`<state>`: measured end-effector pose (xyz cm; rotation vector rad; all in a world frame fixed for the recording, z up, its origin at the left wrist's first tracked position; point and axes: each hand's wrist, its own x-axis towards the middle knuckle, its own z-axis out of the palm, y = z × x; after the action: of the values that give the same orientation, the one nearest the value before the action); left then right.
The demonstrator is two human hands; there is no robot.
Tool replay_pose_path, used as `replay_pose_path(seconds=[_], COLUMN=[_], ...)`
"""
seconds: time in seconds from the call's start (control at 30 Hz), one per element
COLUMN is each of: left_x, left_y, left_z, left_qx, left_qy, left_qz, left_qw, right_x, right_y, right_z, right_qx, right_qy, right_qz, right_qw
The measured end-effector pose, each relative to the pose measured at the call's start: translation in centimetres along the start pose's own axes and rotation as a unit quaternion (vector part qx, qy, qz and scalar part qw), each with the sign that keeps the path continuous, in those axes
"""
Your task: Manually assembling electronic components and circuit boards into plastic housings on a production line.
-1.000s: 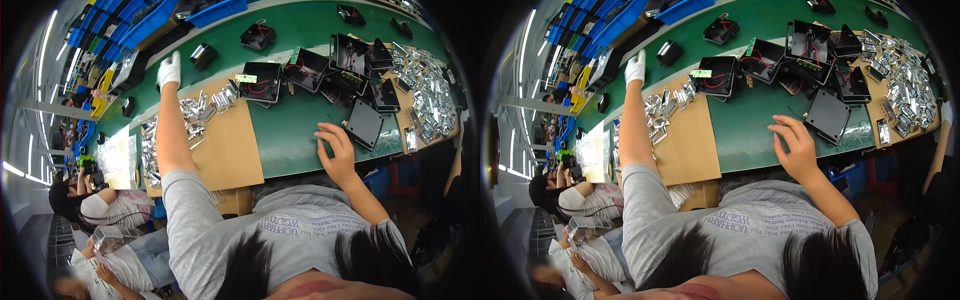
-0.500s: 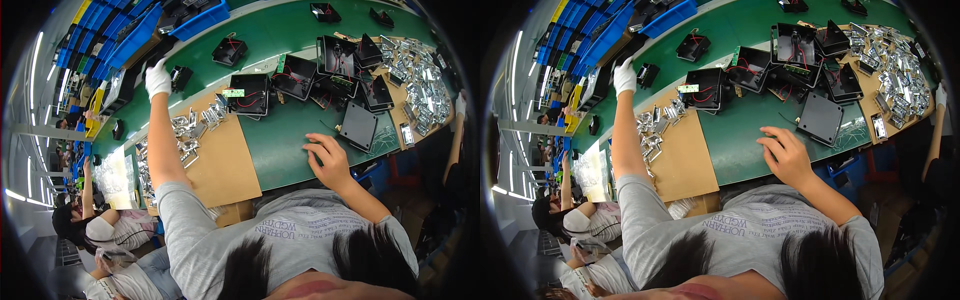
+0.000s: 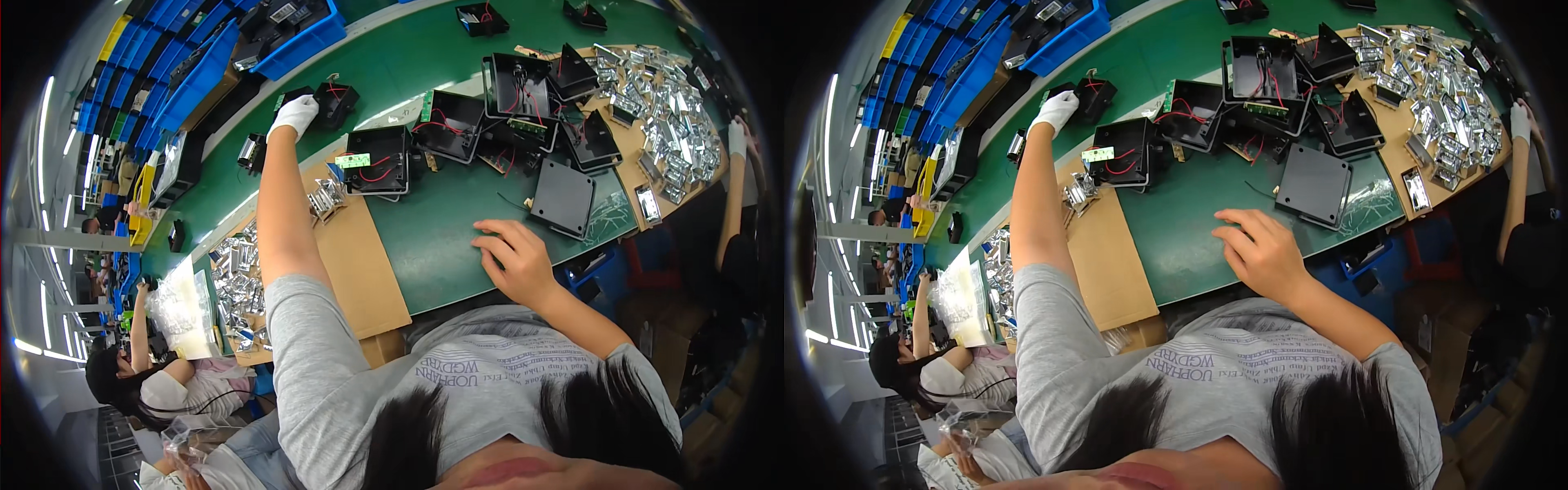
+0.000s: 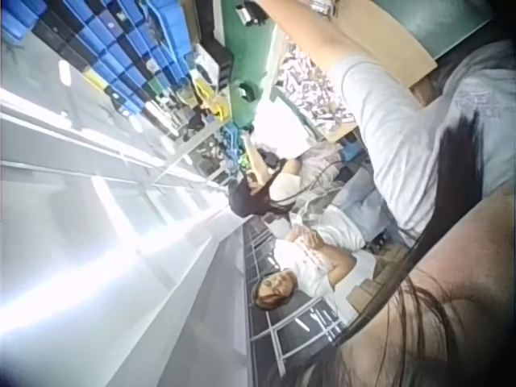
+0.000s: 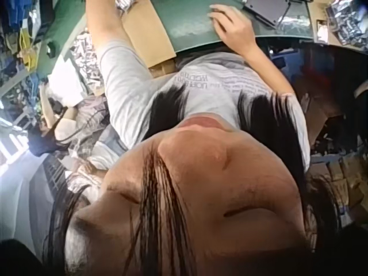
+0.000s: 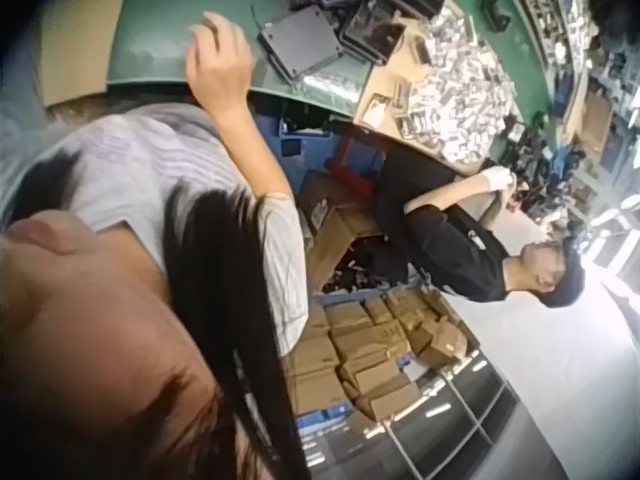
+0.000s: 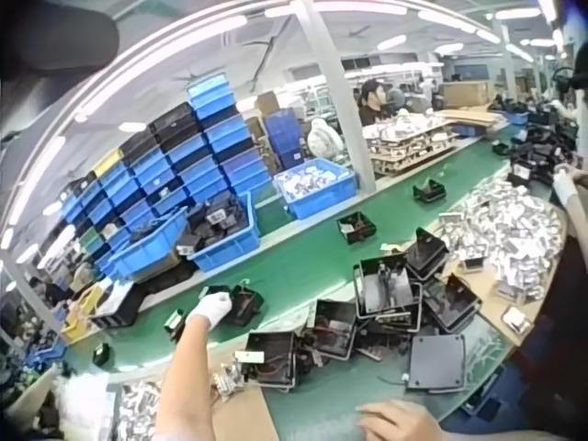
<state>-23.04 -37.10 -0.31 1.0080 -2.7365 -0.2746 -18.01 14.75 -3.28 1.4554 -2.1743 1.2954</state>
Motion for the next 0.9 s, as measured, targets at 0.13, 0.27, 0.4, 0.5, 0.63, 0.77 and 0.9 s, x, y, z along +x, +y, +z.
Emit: replay_pose_path(seconds=[0.13, 0.27, 0.4, 0.5, 0.63, 0.77, 0.9], left_x=[-2.7, -3.6, -7.1, -10.9, -15.7, -17.4, -19.6], left_y=[0.0, -2.0, 4.9, 11.1, 17.1, 18.5, 18.6], left_z=[-1.0, -4.5, -9.2, -11.0, -9.6, -7.9, -9.0], left_qx=[0.023, 0.090, -0.072, -0.030, 0.022, 0.020, 0.015], left_qy=[-0.005, 0.029, 0.105, 0.136, 0.192, 0.128, 0.029], left_qz=[-0.006, 0.042, 0.040, 0.127, 0.206, 0.223, 0.210], left_qw=[1.000, 0.995, 0.991, 0.982, 0.959, 0.966, 0.977], right_x=[-0.1, -0.1, -0.5, -0.8, -0.8, -0.9, -0.9], right_y=[0.2, 0.1, 0.7, 1.1, 0.8, 0.9, 0.9], right_z=[0.1, 0.2, 0.4, 0.6, 0.8, 0.8, 0.9], right_qx=[-0.004, -0.004, -0.010, -0.010, -0.005, -0.005, -0.002], right_qy=[0.012, 0.019, 0.029, 0.028, 0.034, 0.040, 0.044], right_qz=[-0.005, -0.025, -0.030, -0.024, -0.027, -0.032, -0.043], right_qw=[1.000, 1.000, 0.999, 0.999, 0.999, 0.999, 0.998])
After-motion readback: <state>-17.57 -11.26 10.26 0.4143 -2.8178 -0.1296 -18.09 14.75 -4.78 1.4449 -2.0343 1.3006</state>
